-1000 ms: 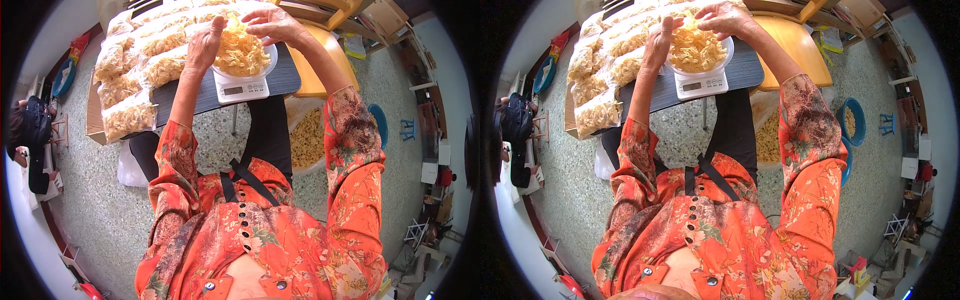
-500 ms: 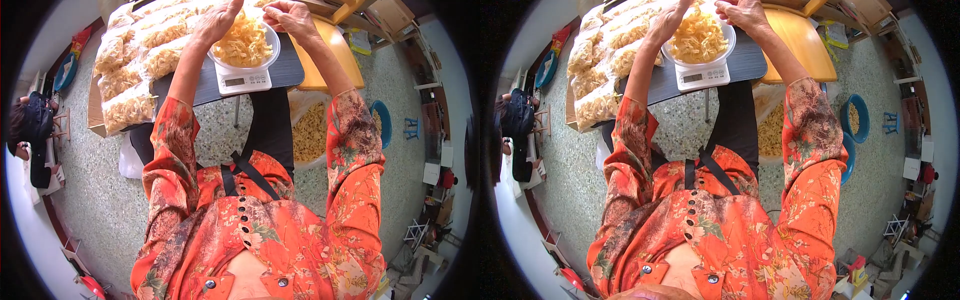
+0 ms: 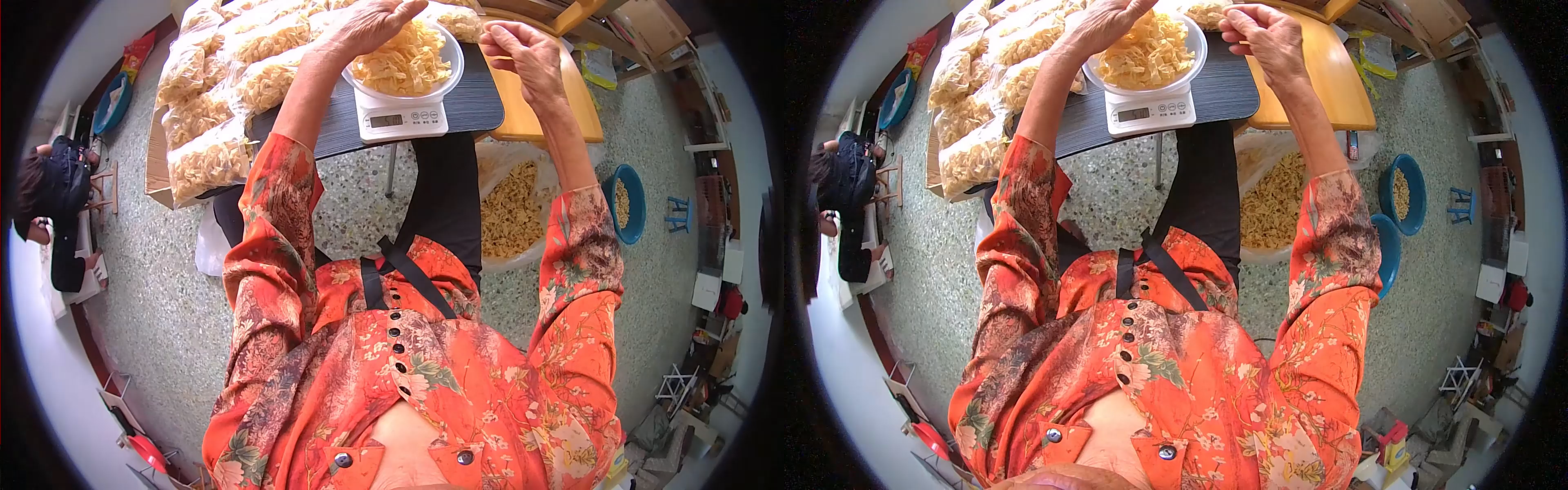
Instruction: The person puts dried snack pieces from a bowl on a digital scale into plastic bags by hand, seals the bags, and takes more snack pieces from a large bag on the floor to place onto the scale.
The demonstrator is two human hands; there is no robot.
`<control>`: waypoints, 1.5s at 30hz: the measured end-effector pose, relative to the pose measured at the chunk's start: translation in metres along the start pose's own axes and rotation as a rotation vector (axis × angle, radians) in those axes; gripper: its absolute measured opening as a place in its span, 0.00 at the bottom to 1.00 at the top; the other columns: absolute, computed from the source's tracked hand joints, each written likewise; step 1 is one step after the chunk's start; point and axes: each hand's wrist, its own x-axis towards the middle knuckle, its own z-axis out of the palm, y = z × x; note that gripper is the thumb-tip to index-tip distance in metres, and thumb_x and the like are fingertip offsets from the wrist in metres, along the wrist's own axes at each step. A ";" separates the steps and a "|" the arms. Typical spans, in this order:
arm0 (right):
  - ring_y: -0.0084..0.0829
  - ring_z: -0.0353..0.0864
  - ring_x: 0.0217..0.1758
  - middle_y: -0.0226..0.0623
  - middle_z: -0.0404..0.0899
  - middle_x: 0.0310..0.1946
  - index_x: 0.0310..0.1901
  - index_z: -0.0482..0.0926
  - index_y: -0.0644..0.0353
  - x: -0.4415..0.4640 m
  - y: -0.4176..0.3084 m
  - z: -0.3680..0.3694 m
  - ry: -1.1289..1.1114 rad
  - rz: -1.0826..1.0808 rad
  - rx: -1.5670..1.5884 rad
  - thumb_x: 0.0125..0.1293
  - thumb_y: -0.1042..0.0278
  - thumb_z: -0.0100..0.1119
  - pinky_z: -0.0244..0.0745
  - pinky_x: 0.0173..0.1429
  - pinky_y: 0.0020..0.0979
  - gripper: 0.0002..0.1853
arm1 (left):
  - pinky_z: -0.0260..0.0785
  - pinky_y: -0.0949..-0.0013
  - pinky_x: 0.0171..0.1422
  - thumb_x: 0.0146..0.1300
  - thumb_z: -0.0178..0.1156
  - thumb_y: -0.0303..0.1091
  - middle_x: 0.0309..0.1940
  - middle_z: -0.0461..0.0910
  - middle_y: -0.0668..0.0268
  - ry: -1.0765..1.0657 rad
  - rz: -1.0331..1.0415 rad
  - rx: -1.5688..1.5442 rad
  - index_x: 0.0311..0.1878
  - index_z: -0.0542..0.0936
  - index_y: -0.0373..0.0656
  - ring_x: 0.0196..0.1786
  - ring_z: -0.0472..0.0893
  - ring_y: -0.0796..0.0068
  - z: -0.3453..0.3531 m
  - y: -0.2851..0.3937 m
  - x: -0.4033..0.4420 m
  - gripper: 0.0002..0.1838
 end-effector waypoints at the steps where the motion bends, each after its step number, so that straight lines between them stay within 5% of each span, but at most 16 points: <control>1: 0.19 0.88 0.37 0.34 0.89 0.39 0.49 0.86 0.59 -0.008 -0.004 -0.001 0.030 -0.022 -0.008 0.73 0.63 0.64 0.82 0.40 0.20 0.11 | 0.64 0.56 0.72 0.78 0.45 0.57 0.60 0.80 0.48 -0.058 -0.065 -0.041 0.61 0.80 0.38 0.66 0.76 0.49 -0.003 0.002 0.000 0.31; 5: 0.22 0.87 0.36 0.36 0.89 0.36 0.47 0.86 0.63 -0.038 0.009 -0.012 0.185 0.056 0.082 0.70 0.66 0.66 0.82 0.38 0.23 0.10 | 0.66 0.56 0.70 0.78 0.44 0.58 0.58 0.82 0.48 0.107 -0.021 -0.061 0.60 0.80 0.38 0.65 0.77 0.49 -0.004 -0.001 -0.003 0.31; 11: 0.19 0.80 0.26 0.31 0.85 0.32 0.47 0.84 0.62 -0.115 0.082 -0.039 0.352 0.213 0.202 0.71 0.65 0.66 0.77 0.32 0.22 0.11 | 0.72 0.61 0.54 0.80 0.46 0.49 0.40 0.85 0.49 0.424 0.088 -0.253 0.46 0.84 0.34 0.46 0.84 0.59 -0.046 0.063 -0.069 0.26; 12: 0.19 0.80 0.26 0.30 0.85 0.32 0.47 0.84 0.62 -0.134 0.099 -0.044 0.379 0.278 0.197 0.70 0.64 0.66 0.76 0.31 0.21 0.11 | 0.75 0.60 0.43 0.76 0.50 0.48 0.39 0.86 0.57 0.484 0.221 -0.179 0.43 0.83 0.39 0.39 0.84 0.52 -0.042 0.070 -0.092 0.21; 13: 0.19 0.79 0.26 0.30 0.85 0.32 0.47 0.84 0.61 -0.155 0.118 -0.048 0.406 0.345 0.191 0.70 0.64 0.67 0.76 0.30 0.21 0.11 | 0.69 0.62 0.28 0.66 0.56 0.34 0.26 0.79 0.63 0.604 0.494 -0.089 0.32 0.77 0.42 0.26 0.79 0.58 -0.035 0.073 -0.109 0.08; 15: 0.18 0.78 0.25 0.28 0.83 0.29 0.45 0.84 0.60 -0.201 0.171 -0.051 0.488 0.470 0.277 0.70 0.63 0.67 0.75 0.28 0.20 0.10 | 0.62 0.60 0.23 0.60 0.61 0.33 0.18 0.69 0.65 0.398 0.547 -0.154 0.21 0.70 0.45 0.19 0.70 0.61 -0.017 0.076 -0.160 0.14; 19: 0.20 0.77 0.22 0.28 0.81 0.25 0.41 0.83 0.58 -0.284 0.242 -0.035 0.650 0.749 0.396 0.68 0.71 0.63 0.75 0.23 0.23 0.03 | 0.73 0.56 0.29 0.66 0.65 0.48 0.23 0.76 0.60 -0.188 0.024 0.102 0.29 0.76 0.45 0.25 0.80 0.56 0.074 0.065 -0.262 0.18; 21: 0.21 0.77 0.21 0.28 0.81 0.25 0.38 0.83 0.57 -0.311 0.266 -0.024 0.746 0.886 0.465 0.67 0.74 0.61 0.75 0.24 0.23 0.02 | 0.78 0.54 0.35 0.62 0.65 0.39 0.33 0.79 0.56 -0.400 -0.031 0.297 0.37 0.78 0.40 0.30 0.84 0.53 0.125 0.039 -0.322 0.12; 26: 0.24 0.80 0.27 0.30 0.82 0.28 0.40 0.82 0.62 -0.341 0.314 0.001 0.701 0.817 0.659 0.69 0.73 0.62 0.78 0.33 0.27 0.03 | 0.77 0.47 0.44 0.59 0.65 0.38 0.42 0.83 0.53 -0.784 -0.320 -0.020 0.44 0.81 0.41 0.43 0.86 0.46 0.160 0.008 -0.358 0.13; 28: 0.26 0.82 0.30 0.31 0.83 0.29 0.39 0.82 0.63 -0.333 0.313 0.007 0.676 0.770 0.691 0.69 0.74 0.62 0.78 0.35 0.27 0.03 | 0.76 0.46 0.44 0.62 0.64 0.40 0.41 0.82 0.53 -0.776 -0.345 0.067 0.45 0.80 0.42 0.43 0.84 0.45 0.158 -0.002 -0.353 0.14; 30: 0.28 0.83 0.33 0.34 0.85 0.33 0.39 0.84 0.66 -0.339 0.305 0.010 0.704 0.731 0.354 0.70 0.74 0.61 0.78 0.39 0.28 0.05 | 0.75 0.47 0.47 0.64 0.65 0.43 0.42 0.81 0.52 -0.759 -0.420 0.156 0.47 0.80 0.41 0.45 0.83 0.43 0.150 -0.012 -0.352 0.16; 34: 0.28 0.84 0.35 0.37 0.87 0.36 0.41 0.85 0.68 -0.344 0.344 0.005 0.581 0.730 0.516 0.72 0.73 0.59 0.79 0.41 0.28 0.08 | 0.74 0.48 0.50 0.64 0.65 0.43 0.44 0.82 0.51 -0.705 -0.527 0.090 0.49 0.80 0.41 0.48 0.83 0.43 0.144 -0.026 -0.356 0.16; 36: 0.29 0.86 0.40 0.35 0.88 0.40 0.46 0.86 0.65 -0.338 0.294 0.014 0.345 0.849 -0.384 0.76 0.54 0.52 0.79 0.45 0.31 0.21 | 0.74 0.48 0.52 0.65 0.64 0.43 0.45 0.83 0.50 -0.792 -0.550 0.116 0.50 0.80 0.42 0.49 0.83 0.45 0.137 -0.024 -0.366 0.17; 42: 0.29 0.86 0.39 0.35 0.88 0.40 0.46 0.86 0.66 -0.346 0.300 0.025 0.370 0.881 -0.289 0.76 0.57 0.53 0.79 0.44 0.30 0.19 | 0.75 0.48 0.50 0.64 0.64 0.45 0.42 0.84 0.50 -0.804 -0.541 0.063 0.49 0.81 0.41 0.48 0.84 0.46 0.146 -0.016 -0.364 0.18; 44: 0.28 0.86 0.39 0.36 0.88 0.40 0.46 0.86 0.66 -0.466 0.229 0.011 0.398 0.892 -0.247 0.76 0.58 0.53 0.79 0.44 0.30 0.18 | 0.75 0.48 0.51 0.64 0.64 0.45 0.42 0.84 0.50 -0.792 -0.539 0.037 0.49 0.81 0.42 0.48 0.84 0.46 0.138 -0.009 -0.366 0.18; 45: 0.28 0.86 0.39 0.36 0.88 0.40 0.45 0.86 0.66 -0.359 0.290 0.028 0.410 0.901 -0.220 0.76 0.58 0.54 0.79 0.44 0.30 0.18 | 0.75 0.48 0.51 0.64 0.64 0.44 0.41 0.84 0.50 -0.774 -0.544 0.012 0.49 0.80 0.42 0.48 0.84 0.46 0.138 -0.010 -0.365 0.17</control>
